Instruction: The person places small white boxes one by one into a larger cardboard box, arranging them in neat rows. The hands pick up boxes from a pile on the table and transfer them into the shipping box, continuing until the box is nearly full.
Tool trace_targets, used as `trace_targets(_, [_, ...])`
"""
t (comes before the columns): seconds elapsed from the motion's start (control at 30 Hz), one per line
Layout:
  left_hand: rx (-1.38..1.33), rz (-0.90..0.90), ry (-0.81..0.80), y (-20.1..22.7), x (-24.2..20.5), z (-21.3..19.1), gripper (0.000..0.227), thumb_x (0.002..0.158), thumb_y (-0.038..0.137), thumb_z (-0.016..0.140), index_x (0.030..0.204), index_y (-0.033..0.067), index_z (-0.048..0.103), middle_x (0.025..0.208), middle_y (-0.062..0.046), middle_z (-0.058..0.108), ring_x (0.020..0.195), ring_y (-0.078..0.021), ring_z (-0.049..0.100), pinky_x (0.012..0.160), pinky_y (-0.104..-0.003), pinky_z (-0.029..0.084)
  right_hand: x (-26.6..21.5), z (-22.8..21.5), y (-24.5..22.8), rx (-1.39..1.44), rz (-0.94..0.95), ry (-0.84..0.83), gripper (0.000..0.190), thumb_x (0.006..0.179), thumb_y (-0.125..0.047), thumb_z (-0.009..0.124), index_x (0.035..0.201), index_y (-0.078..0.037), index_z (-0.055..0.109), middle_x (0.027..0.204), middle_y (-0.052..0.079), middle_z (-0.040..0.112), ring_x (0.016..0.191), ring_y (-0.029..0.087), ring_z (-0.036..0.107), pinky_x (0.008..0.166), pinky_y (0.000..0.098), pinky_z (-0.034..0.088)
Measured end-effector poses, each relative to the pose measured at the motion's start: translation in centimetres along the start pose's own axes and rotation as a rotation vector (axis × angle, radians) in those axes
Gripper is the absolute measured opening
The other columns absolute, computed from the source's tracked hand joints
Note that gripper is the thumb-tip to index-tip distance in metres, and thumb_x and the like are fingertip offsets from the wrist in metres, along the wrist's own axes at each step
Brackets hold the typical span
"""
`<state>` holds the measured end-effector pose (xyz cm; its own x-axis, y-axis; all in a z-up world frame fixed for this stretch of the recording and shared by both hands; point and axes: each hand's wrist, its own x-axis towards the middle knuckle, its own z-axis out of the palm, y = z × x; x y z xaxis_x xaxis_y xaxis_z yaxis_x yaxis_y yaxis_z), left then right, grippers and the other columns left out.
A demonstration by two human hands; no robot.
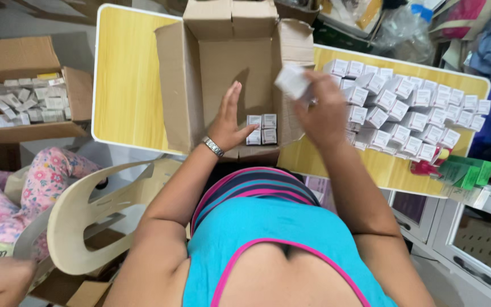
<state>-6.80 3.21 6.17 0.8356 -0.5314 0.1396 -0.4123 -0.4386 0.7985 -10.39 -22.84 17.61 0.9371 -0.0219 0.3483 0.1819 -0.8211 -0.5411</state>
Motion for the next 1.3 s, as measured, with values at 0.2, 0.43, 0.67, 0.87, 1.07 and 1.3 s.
trace_targets(0.2, [0.045, 0.139, -0.08, 1.0, -1.6, -2.5, 0.084, 0.09, 0.019, 0.081, 0.161, 0.0148, 0.037, 0.147, -0.015, 0.059, 0.135, -0.0362, 0.056, 0.115, -0.044, 0.048, -2.6, 5.7, -6.0, 0.412, 0.081, -0.267, 0.058, 0.082, -0.017, 0.084, 0.131, -0.004, 0.057, 0.127, 0.019, 0.065, 0.115, 0.039, 0.065, 0.096, 0.0429, 0.054])
trace_targets(0.43, [0.147, -0.181, -0.173, -2.0, -3.2, -1.6, 0.057, 0.072, -0.002, 0.072, 0.125, 0.0147, 0.06, 0.119, -0.014, 0.069, 0.115, -0.0393, 0.061, 0.099, -0.046, 0.05, -2.6, 1.2, 4.0, -0.025, 0.167, -0.159, 0.056, 0.088, -0.015, 0.086, 0.137, -0.007, 0.058, 0.136, 0.016, 0.062, 0.129, 0.037, 0.058, 0.112, 0.0447, 0.046])
trace_targets(0.67, [0.09, -0.314, -0.213, -5.3, -1.8, 2.7, 0.037, 0.078, -0.011, 0.06, 0.109, 0.0072, 0.054, 0.111, -0.021, 0.061, 0.106, -0.0462, 0.06, 0.088, -0.051, 0.05, -3.2, -1.3, 10.8, -0.454, 0.313, -0.224, 0.067, 0.079, -0.022, 0.092, 0.138, -0.004, 0.065, 0.129, 0.017, 0.057, 0.12, 0.039, 0.048, 0.102, 0.0499, 0.042])
trace_targets(0.87, [0.119, -0.412, -0.301, -5.4, -0.6, 3.3, 0.044, 0.076, -0.01, 0.063, 0.115, 0.0063, 0.049, 0.123, -0.027, 0.053, 0.107, -0.0482, 0.06, 0.092, -0.05, 0.053, -4.1, 0.0, 12.9, -0.501, 0.35, -0.196, 0.061, 0.076, -0.02, 0.092, 0.13, -0.003, 0.069, 0.125, 0.017, 0.055, 0.116, 0.039, 0.049, 0.098, 0.0491, 0.044])
trace_targets(1.07, [0.021, -0.407, -0.389, -4.9, -0.8, 2.2, 0.073, 0.07, 0.011, 0.083, 0.131, 0.0069, 0.043, 0.132, -0.025, 0.05, 0.116, -0.0446, 0.059, 0.097, -0.046, 0.052, -3.9, -0.3, 13.4, -0.469, 0.36, -0.189, 0.044, 0.074, -0.013, 0.089, 0.115, -0.005, 0.075, 0.125, 0.014, 0.058, 0.118, 0.036, 0.052, 0.101, 0.0456, 0.046])
trace_targets(1.3, [-0.023, -0.264, -0.181, -3.6, -2.1, -1.5, 0.081, 0.083, 0.021, 0.085, 0.147, 0.0059, 0.038, 0.149, -0.023, 0.044, 0.138, -0.0398, 0.049, 0.114, -0.042, 0.043, -3.0, -3.3, 9.1, -0.546, 0.248, -0.142, 0.049, 0.073, -0.021, 0.094, 0.114, -0.006, 0.073, 0.13, 0.013, 0.065, 0.124, 0.035, 0.055, 0.102, 0.0487, 0.043])
